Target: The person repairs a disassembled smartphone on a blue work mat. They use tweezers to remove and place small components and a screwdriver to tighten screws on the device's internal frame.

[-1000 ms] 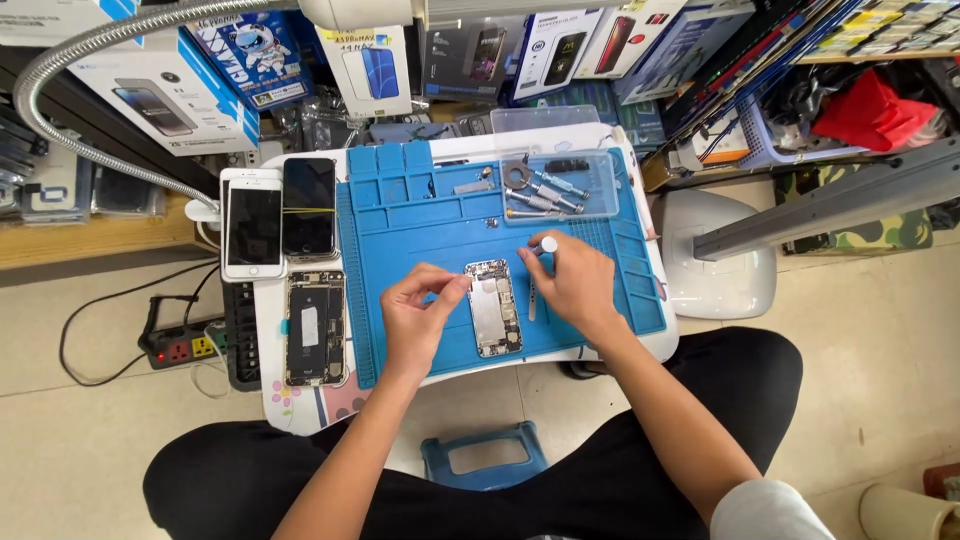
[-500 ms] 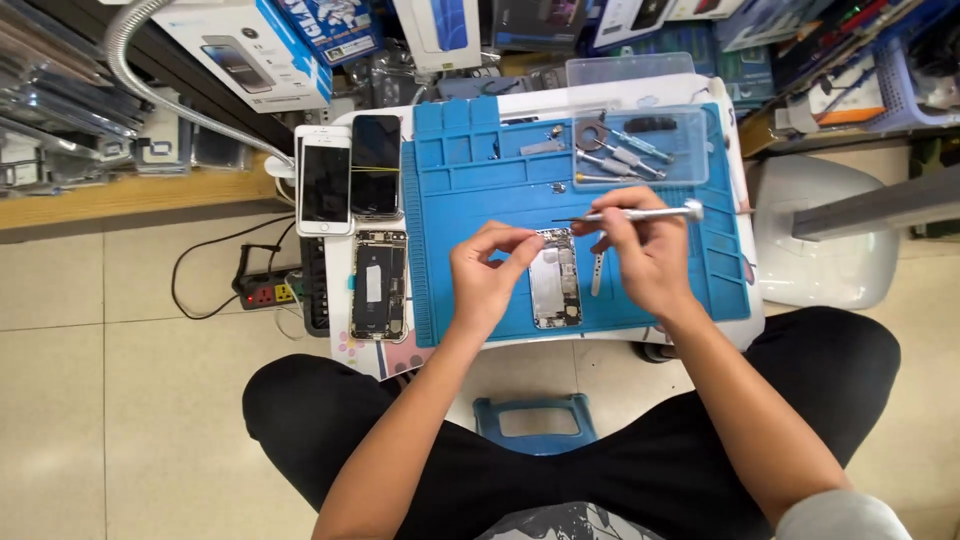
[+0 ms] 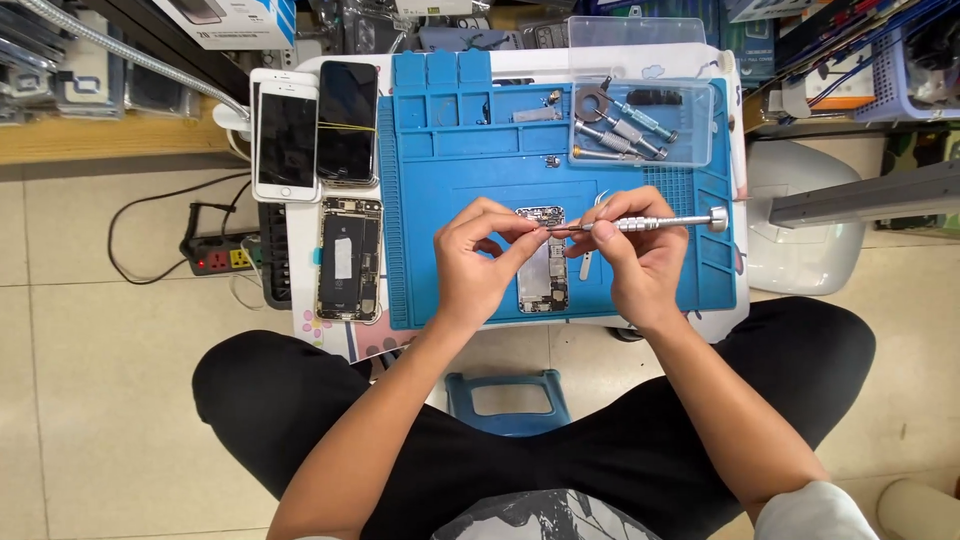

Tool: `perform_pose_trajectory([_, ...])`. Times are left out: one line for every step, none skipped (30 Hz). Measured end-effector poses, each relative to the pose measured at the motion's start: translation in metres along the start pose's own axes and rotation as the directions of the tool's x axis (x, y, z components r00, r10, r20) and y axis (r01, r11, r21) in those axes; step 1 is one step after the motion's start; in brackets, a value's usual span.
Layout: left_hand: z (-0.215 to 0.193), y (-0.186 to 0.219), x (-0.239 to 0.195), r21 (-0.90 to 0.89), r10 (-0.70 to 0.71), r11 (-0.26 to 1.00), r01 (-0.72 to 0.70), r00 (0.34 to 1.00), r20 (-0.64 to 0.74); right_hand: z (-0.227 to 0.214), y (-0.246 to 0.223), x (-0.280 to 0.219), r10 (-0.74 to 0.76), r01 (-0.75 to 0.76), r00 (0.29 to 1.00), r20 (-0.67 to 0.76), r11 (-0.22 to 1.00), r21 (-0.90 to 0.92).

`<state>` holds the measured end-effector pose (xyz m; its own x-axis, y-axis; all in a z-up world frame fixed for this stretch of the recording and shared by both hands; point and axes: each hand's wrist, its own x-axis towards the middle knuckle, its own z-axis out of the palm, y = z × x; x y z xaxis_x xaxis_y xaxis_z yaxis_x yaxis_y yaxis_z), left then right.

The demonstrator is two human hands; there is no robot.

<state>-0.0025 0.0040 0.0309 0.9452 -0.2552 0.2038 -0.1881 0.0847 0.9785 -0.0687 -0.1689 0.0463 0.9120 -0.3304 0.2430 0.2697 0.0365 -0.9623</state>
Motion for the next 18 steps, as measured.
perform_pose_trajectory([-0.001, 0.0, 0.0, 0.008, 0.005, 1.0, -0.005, 1.0, 0.004, -0.001, 0.001, 0.0, -0.005, 0.005, 1.0, 0.0, 1.0, -0.008])
perform_pose_trajectory([-0.002, 0.001, 0.001, 0.018, 0.014, 1.0, -0.014, 1.0, 0.007, 0.0, 0.002, 0.0, -0.012, 0.012, 1.0, 0.001, 1.0, -0.012])
perform_pose_trajectory([-0.001, 0.002, 0.001, 0.015, 0.015, 1.0, -0.015, 1.0, 0.004, 0.0, -0.001, 0.001, -0.013, 0.013, 1.0, 0.005, 1.0, -0.015])
perform_pose_trajectory([-0.002, 0.004, 0.001, 0.003, 0.029, 1.0, -0.029, 1.0, 0.009, 0.002, -0.003, 0.001, -0.006, 0.006, 1.0, 0.001, 1.0, -0.022])
perform_pose_trajectory([-0.002, 0.005, 0.0, -0.009, 0.043, 0.999, -0.043, 0.999, 0.013, 0.004, -0.005, 0.001, 0.001, -0.001, 1.0, -0.002, 1.0, -0.029])
perform_pose_trajectory([-0.002, 0.005, -0.001, -0.012, 0.037, 0.999, -0.037, 0.999, 0.011, 0.001, -0.002, -0.001, 0.007, -0.007, 1.0, 0.0, 0.999, -0.033])
perform_pose_trajectory([-0.001, 0.004, -0.001, -0.022, 0.052, 0.998, -0.051, 0.999, 0.018, -0.002, 0.001, -0.002, 0.02, -0.02, 1.0, 0.001, 0.999, -0.034])
perform_pose_trajectory([0.0, 0.004, 0.0, -0.031, 0.073, 0.997, -0.072, 0.997, 0.025, -0.005, 0.004, -0.001, 0.025, -0.025, 1.0, 0.003, 0.999, -0.035])
perform_pose_trajectory([-0.001, 0.004, -0.001, -0.035, 0.074, 0.997, -0.073, 0.997, 0.023, -0.004, 0.006, -0.002, 0.024, -0.024, 1.0, 0.004, 0.999, -0.039])
perform_pose_trajectory([-0.001, 0.004, -0.002, -0.038, 0.08, 0.996, -0.08, 0.997, 0.018, -0.004, 0.008, -0.003, 0.062, -0.062, 0.998, -0.006, 0.998, 0.013])
perform_pose_trajectory([0.0, 0.005, -0.003, -0.042, 0.087, 0.995, -0.086, 0.996, 0.012, -0.004, 0.01, -0.004, 0.101, -0.1, 0.995, -0.014, 0.993, 0.065])
perform_pose_trajectory([0.0, 0.004, -0.004, -0.046, 0.082, 0.996, -0.081, 0.997, 0.012, -0.005, 0.01, -0.004, 0.105, -0.104, 0.994, -0.015, 0.993, 0.06])
perform_pose_trajectory([0.0, 0.004, -0.005, -0.042, 0.088, 0.995, -0.086, 0.996, 0.024, -0.007, 0.01, -0.005, 0.127, -0.125, 0.992, -0.015, 0.987, 0.097])
perform_pose_trajectory([-0.002, 0.003, -0.004, -0.033, 0.097, 0.995, -0.096, 0.995, 0.035, -0.006, 0.012, -0.004, 0.145, -0.142, 0.989, -0.012, 0.98, 0.139])
perform_pose_trajectory([-0.002, 0.003, -0.004, -0.032, 0.096, 0.995, -0.095, 0.995, 0.034, -0.006, 0.013, -0.004, 0.146, -0.143, 0.989, -0.011, 0.98, 0.14])
perform_pose_trajectory([-0.001, 0.002, -0.004, -0.044, 0.106, 0.994, -0.104, 0.994, 0.035, -0.007, 0.014, -0.004, 0.154, -0.152, 0.988, -0.006, 0.979, 0.139])
perform_pose_trajectory([-0.001, 0.001, -0.004, -0.056, 0.116, 0.992, -0.113, 0.993, 0.035, -0.008, 0.015, -0.004, 0.162, -0.16, 0.987, -0.002, 0.977, 0.138])
perform_pose_trajectory([-0.001, 0.0, -0.004, -0.057, 0.112, 0.992, -0.11, 0.993, 0.038, -0.007, 0.016, -0.004, 0.165, -0.162, 0.986, -0.005, 0.977, 0.137])
